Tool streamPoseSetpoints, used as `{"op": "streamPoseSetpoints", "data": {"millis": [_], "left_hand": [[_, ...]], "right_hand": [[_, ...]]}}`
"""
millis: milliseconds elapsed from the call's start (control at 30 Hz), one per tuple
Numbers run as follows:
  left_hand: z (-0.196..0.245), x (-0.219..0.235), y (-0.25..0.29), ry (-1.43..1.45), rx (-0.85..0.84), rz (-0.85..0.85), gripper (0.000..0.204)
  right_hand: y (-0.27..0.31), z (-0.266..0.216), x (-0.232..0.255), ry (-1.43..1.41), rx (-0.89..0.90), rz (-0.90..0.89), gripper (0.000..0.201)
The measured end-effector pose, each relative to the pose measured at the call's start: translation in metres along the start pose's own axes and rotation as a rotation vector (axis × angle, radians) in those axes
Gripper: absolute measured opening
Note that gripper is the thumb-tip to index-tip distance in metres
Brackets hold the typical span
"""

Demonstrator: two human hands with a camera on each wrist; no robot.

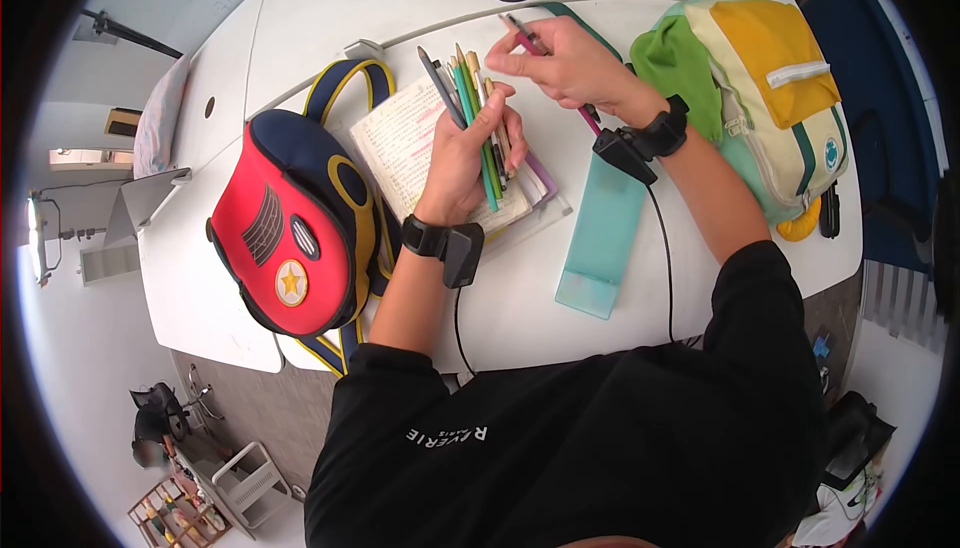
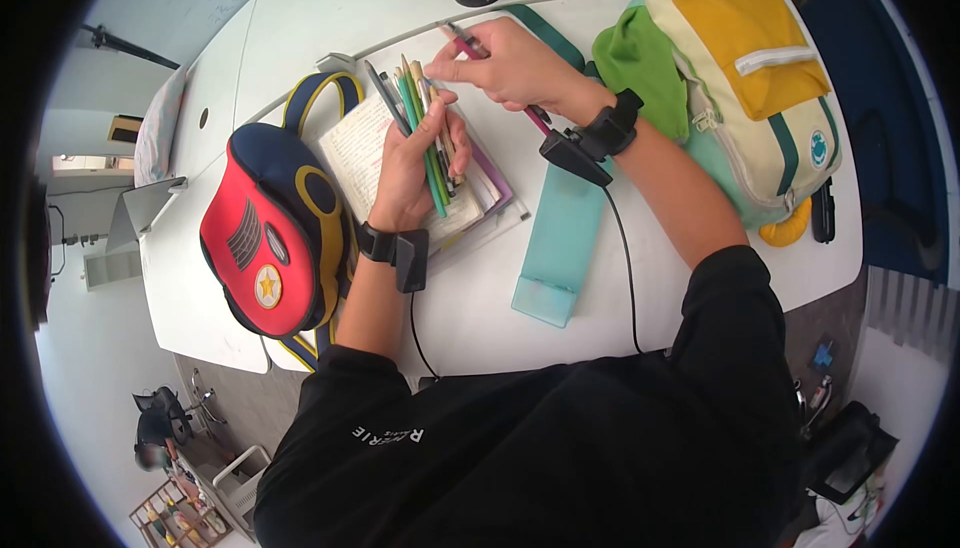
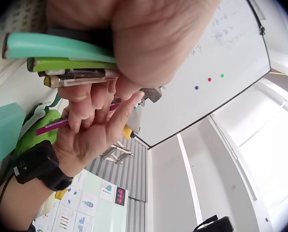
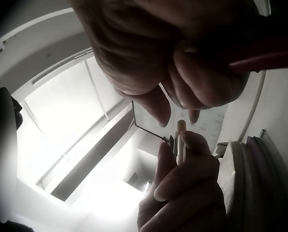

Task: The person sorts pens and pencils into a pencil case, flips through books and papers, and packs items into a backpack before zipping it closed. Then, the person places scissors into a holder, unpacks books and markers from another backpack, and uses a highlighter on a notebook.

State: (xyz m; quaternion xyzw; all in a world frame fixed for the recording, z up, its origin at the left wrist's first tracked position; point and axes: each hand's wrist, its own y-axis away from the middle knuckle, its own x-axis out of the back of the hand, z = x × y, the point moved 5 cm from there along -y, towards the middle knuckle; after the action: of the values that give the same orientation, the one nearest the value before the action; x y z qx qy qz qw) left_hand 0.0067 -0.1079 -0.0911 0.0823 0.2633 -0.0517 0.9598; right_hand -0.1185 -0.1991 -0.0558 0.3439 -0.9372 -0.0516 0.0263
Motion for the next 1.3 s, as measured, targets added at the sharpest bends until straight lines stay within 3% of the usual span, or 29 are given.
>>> {"op": "streamPoseSetpoints", "data": {"millis": [300, 600, 733, 1100, 1300], "left_hand": [[-0.002, -0.005, 0.002, -0.125, 0.046, -0.028, 0.027], [0.000, -0.006, 0.002, 0.009, 0.045, -0.002, 0.034], [0.000, -0.002, 0.001, 0.034, 0.067, 0.042, 0.032], [0.004, -0.003, 0.001, 0.011, 0.017, 0.051, 0.030], [0.002, 0.002, 0.002, 0.078, -0.085, 0.021, 0.034]], "right_hand": [[-0.001, 0.000, -0.011, 0.212, 0.114, 0.024, 0.030], [0.002, -0.008, 0.005, -0.145, 0.064, 0.064, 0.023], [0.001, -0.008, 0.010, -0.149, 0.053, 0.041, 0.024], [-0.004, -0.010, 0.038, -0.296, 0.153, 0.249, 0.022], [-0.006, -0.002, 0.031, -0.418, 0.088, 0.191, 0.022]]}}
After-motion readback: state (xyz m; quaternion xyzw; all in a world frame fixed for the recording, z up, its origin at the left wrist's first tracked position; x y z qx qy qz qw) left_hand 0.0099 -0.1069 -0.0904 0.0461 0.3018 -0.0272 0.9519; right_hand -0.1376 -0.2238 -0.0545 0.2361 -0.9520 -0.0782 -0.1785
